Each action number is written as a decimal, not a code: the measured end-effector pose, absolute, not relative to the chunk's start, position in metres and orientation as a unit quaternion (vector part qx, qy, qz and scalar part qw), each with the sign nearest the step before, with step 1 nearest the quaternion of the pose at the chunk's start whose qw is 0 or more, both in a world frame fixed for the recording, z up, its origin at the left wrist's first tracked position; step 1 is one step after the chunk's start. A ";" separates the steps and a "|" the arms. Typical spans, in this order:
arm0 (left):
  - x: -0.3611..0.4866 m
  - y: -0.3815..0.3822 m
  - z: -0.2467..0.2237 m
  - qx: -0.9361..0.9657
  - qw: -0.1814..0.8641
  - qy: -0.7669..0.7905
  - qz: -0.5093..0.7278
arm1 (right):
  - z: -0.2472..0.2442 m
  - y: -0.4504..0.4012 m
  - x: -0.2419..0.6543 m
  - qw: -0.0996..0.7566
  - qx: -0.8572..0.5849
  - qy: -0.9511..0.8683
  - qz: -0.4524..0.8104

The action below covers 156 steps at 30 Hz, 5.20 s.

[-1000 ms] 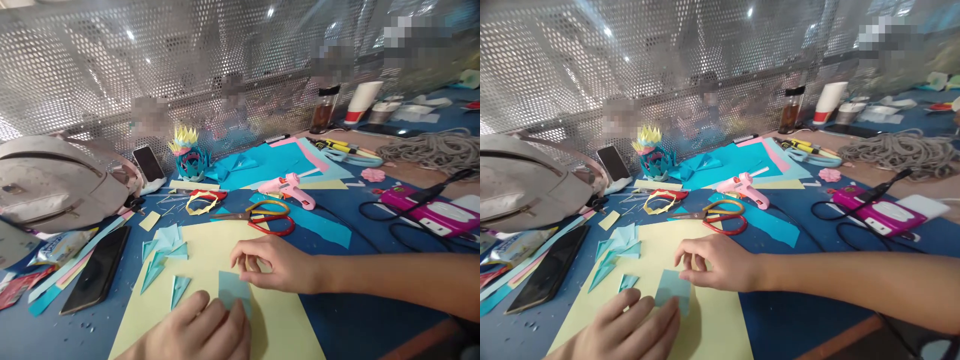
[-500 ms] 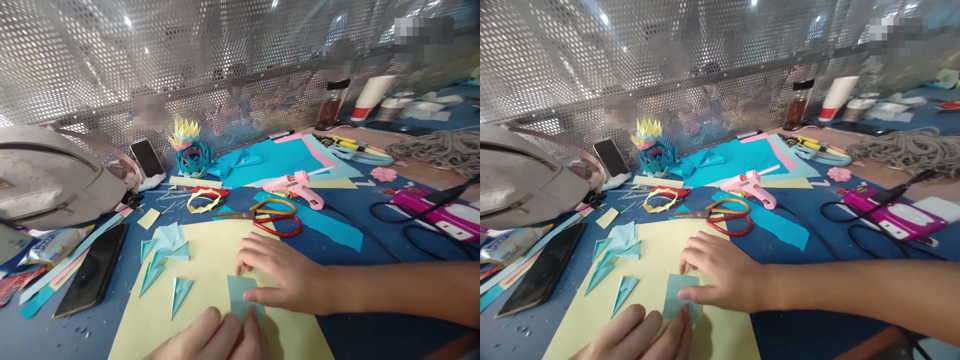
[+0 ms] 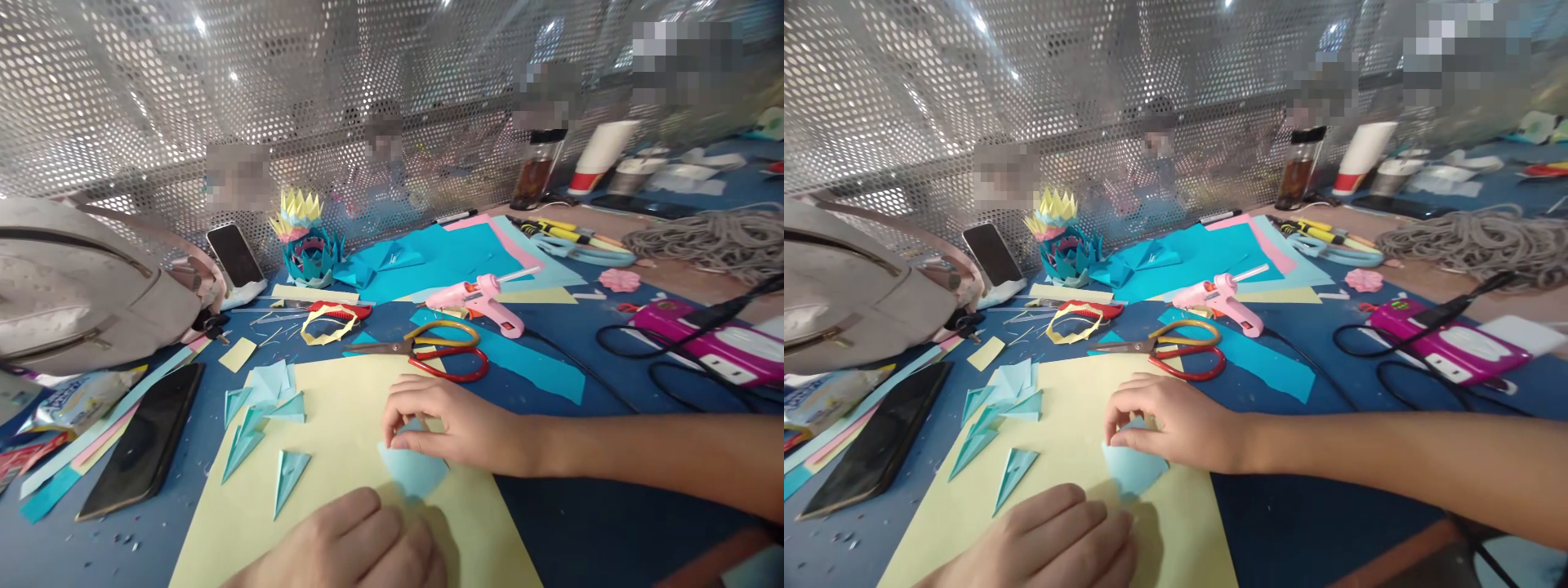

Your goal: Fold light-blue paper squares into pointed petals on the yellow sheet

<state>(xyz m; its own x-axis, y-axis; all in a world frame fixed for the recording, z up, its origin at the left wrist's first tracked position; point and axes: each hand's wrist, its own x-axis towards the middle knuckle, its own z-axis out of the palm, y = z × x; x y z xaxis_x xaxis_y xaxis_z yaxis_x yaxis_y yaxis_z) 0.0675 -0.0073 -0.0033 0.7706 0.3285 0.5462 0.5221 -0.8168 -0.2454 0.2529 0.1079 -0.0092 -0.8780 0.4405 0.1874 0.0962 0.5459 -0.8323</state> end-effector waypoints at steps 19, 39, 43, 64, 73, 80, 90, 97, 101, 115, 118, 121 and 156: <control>0.050 -0.007 -0.029 -0.865 0.211 -0.363 -0.276 | -0.010 0.110 0.262 0.229 -0.064 -0.898 0.371; 0.047 -0.006 -0.028 -0.850 0.195 -0.391 -0.296 | -0.015 0.119 0.264 0.205 0.070 -0.942 0.256; 0.046 -0.007 -0.030 -0.853 0.183 -0.393 -0.290 | -0.014 0.117 0.264 0.210 0.085 -0.947 0.228; 0.044 -0.009 -0.034 -0.849 0.163 -0.413 -0.287 | -0.015 0.115 0.259 0.265 0.105 -0.944 0.166; 0.042 -0.011 -0.035 -0.849 0.167 -0.395 -0.310 | -0.016 0.115 0.259 0.256 0.108 -0.948 0.151; 0.035 -0.013 -0.031 -0.856 0.147 -0.407 -0.282 | -0.016 0.114 0.259 0.251 0.111 -0.953 0.130; 0.034 -0.013 -0.025 -0.845 0.140 -0.422 -0.298 | -0.017 0.115 0.260 0.233 0.117 -0.958 0.118; 0.034 -0.013 -0.027 -0.848 0.137 -0.421 -0.291 | -0.017 0.115 0.260 0.231 0.119 -0.959 0.115; 0.034 -0.013 -0.028 -0.849 0.138 -0.417 -0.293 | -0.014 0.115 0.259 0.224 0.124 -0.960 0.109; 0.038 -0.015 -0.021 -0.855 0.156 -0.389 -0.305 | -0.017 0.117 0.259 0.213 0.120 -0.961 0.126; 0.040 -0.017 -0.022 -0.870 0.159 -0.354 -0.304 | -0.015 0.118 0.259 0.217 0.124 -0.960 0.128; 0.042 -0.017 -0.025 -0.884 0.160 -0.341 -0.276 | -0.013 0.118 0.259 0.212 0.129 -0.960 0.131; 0.040 -0.011 -0.027 -0.902 0.106 -0.341 -0.244 | -0.018 0.114 0.263 0.186 0.013 -0.968 0.165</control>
<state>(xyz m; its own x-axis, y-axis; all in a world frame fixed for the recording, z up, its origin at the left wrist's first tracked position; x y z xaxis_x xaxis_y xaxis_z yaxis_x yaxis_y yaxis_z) 0.0401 -0.0110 -0.0270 0.6480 0.5638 0.5121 0.6671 -0.7446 -0.0244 0.2627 0.1137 -0.0177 -0.9306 0.0353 0.3642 -0.0875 0.9450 -0.3153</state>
